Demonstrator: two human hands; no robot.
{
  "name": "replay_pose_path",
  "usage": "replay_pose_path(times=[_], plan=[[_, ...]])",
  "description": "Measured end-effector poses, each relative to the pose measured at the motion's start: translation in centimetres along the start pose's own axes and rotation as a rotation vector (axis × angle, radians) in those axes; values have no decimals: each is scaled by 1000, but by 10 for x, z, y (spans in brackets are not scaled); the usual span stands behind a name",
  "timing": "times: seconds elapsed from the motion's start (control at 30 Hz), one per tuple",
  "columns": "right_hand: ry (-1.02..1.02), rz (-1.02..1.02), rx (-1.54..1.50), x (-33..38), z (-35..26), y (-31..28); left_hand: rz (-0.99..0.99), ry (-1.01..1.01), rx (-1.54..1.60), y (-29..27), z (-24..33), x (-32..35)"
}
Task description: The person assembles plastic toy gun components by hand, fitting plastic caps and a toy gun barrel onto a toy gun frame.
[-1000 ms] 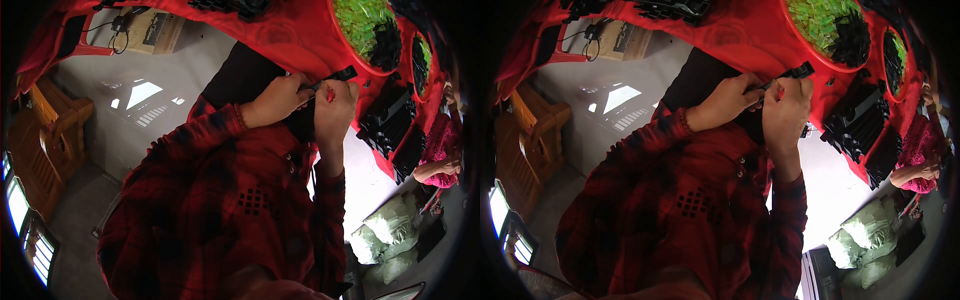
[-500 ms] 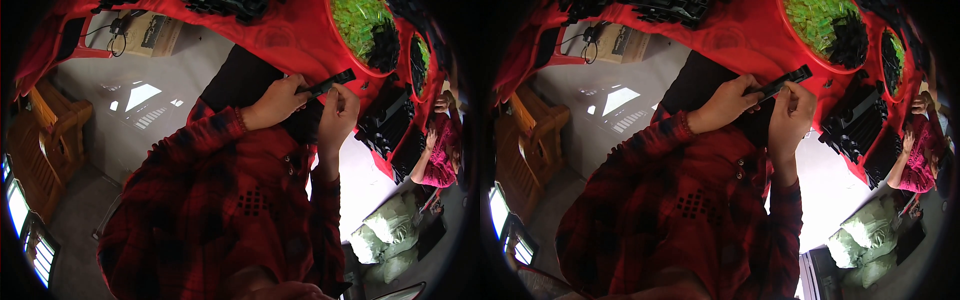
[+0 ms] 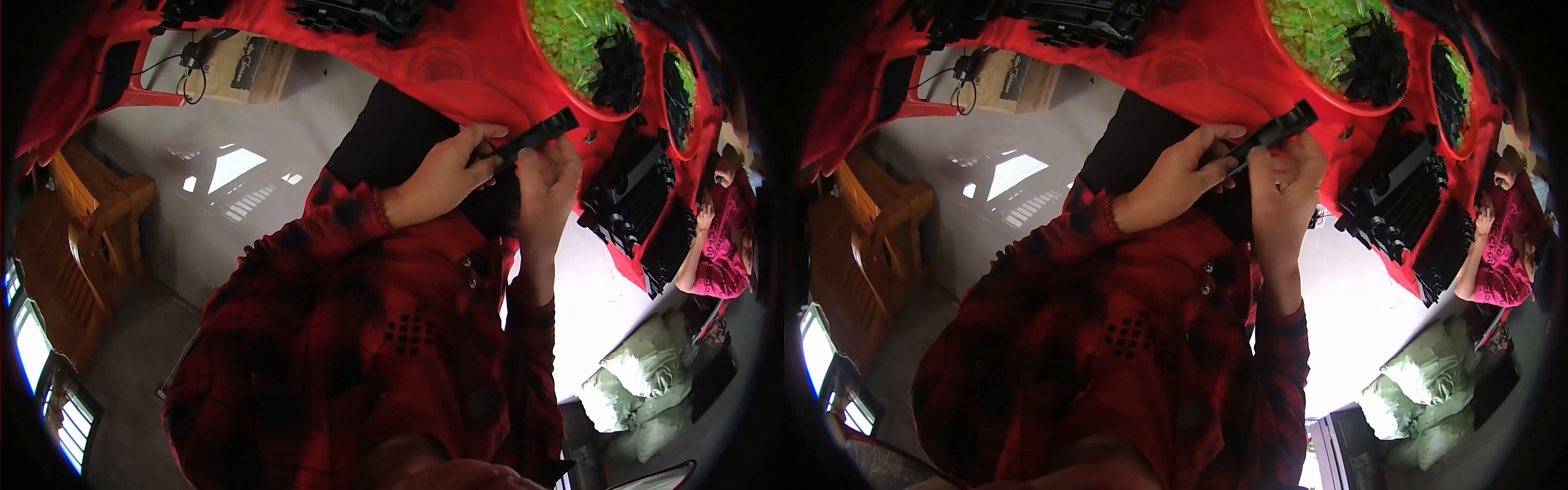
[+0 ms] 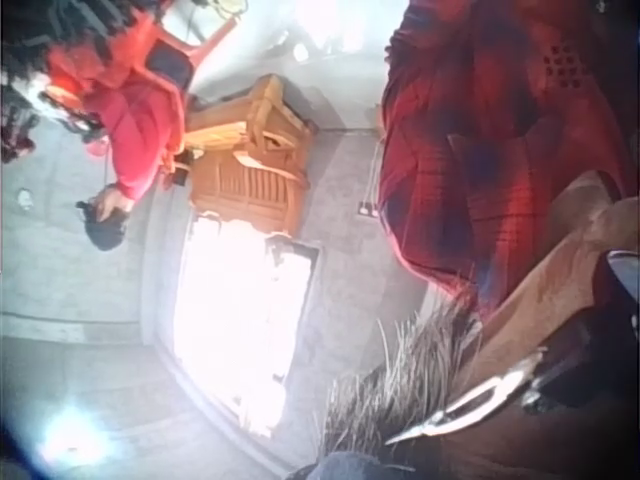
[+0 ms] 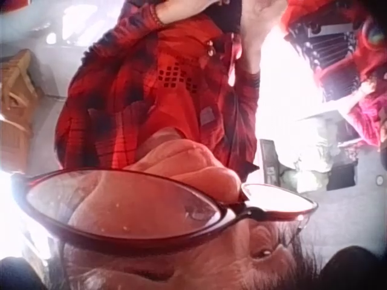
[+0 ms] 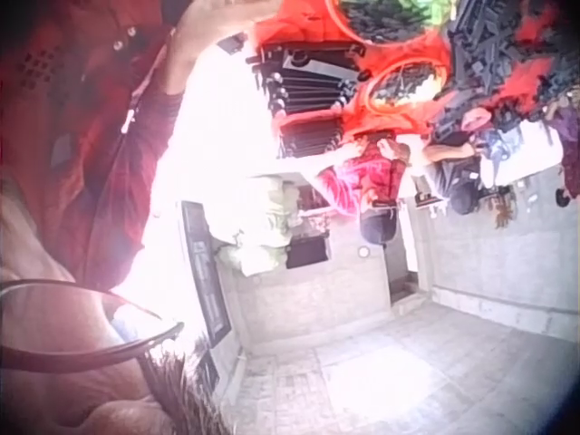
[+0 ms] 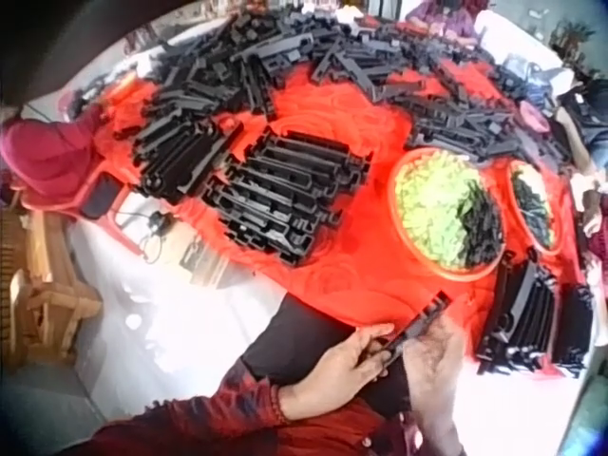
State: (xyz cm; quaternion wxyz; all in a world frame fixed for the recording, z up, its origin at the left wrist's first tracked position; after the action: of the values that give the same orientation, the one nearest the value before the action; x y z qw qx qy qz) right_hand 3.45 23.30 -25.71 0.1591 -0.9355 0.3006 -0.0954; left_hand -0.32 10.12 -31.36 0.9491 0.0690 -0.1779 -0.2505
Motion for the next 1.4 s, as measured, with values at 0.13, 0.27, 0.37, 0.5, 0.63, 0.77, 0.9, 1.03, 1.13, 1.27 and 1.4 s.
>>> replay_pose_path(times=[0.13,0.27,0.37,0.5,0.63,0.77,0.9,1.03,1.13,1.27,1.4], plan=[[-24,-126,-106,12,2,15,-1,39,44,4,5,2],[-161,-59,57,17,-3,18,85,118,-43,-4,6,3],[-224,-76,136,19,-18,23,101,124,-16,-9,9,5],[-241,-50,92,18,-21,21,96,57,155,-7,7,7],[-202,-29,1,15,-15,22,99,110,10,-8,12,7],[-214,-35,-24,14,-13,22,129,84,-47,-11,11,4],[-285,32,18,5,-30,11,72,129,-155,-4,14,7],[-212,82,-173,-8,-40,-1,49,148,-222,-3,14,7],[-289,44,-86,-10,-34,1,31,64,-9,-3,11,7],[-400,70,39,-2,-49,-2,-13,10,62,1,9,9],[-369,-38,-193,2,-54,7,-53,-5,207,4,6,8]])
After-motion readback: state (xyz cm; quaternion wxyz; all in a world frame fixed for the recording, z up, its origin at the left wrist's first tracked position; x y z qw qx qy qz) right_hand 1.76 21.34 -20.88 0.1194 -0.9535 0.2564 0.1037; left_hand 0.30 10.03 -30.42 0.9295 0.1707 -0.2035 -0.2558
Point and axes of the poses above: each hand's wrist, its own x-axis away from the middle knuckle, its own y-axis out of the palm, z = x × y, the point moved 10 cm from there along -x, towards the middle knuckle, and after that the axes turned 5 degrees about z, right-handed, at the moved point
